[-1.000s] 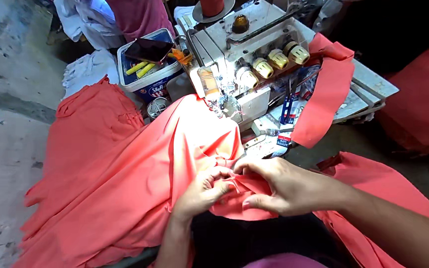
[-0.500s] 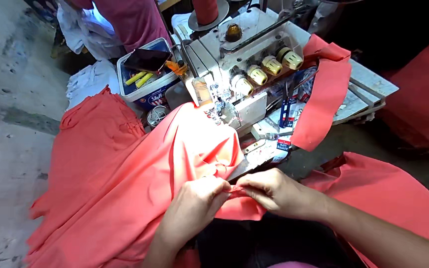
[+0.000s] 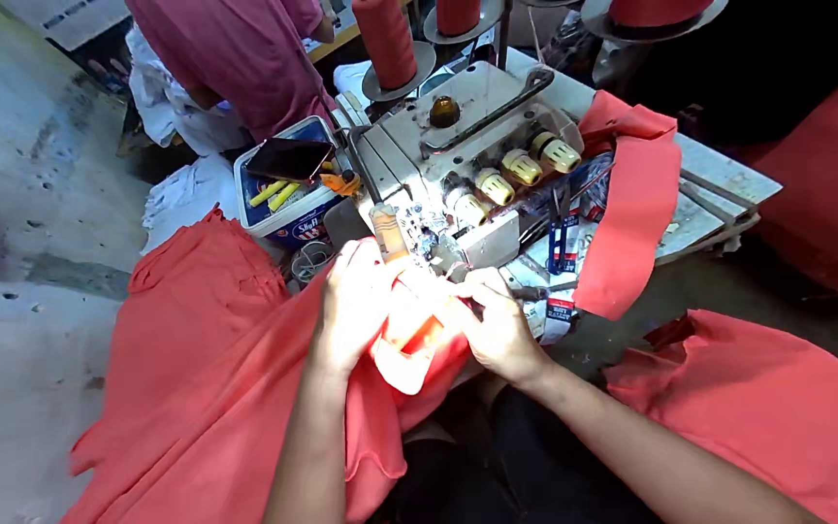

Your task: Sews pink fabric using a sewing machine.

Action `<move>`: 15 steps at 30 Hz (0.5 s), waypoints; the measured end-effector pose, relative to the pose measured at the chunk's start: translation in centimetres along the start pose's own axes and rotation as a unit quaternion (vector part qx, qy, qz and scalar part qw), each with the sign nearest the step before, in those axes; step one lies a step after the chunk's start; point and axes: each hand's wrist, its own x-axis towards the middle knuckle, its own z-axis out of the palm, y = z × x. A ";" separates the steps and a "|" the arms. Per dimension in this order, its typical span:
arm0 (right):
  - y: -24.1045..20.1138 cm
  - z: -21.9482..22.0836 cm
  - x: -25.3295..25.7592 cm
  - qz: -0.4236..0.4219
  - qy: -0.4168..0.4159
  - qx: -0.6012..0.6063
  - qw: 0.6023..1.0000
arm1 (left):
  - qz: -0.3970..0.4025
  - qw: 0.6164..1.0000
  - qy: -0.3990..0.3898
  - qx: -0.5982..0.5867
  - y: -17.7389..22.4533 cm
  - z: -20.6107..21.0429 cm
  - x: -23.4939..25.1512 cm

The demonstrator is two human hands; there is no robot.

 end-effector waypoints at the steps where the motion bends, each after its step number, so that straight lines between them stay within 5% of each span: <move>1: 0.0 0.0 0.0 0.010 -0.006 0.016 1.000 | -0.018 0.999 -0.025 -0.020 -0.3 0.3 0.3; 7: -1.1 -0.3 -0.9 0.058 -0.031 0.061 0.996 | -0.058 0.990 -0.117 -0.054 -0.7 -0.4 0.6; 12: -2.1 0.1 -1.2 0.119 -0.025 0.058 0.991 | -0.014 0.995 -0.103 0.002 -0.1 0.0 0.6; 15: -2.5 0.4 -1.2 0.109 -0.007 0.063 0.992 | -0.165 0.977 -0.129 0.031 1.9 -0.2 1.3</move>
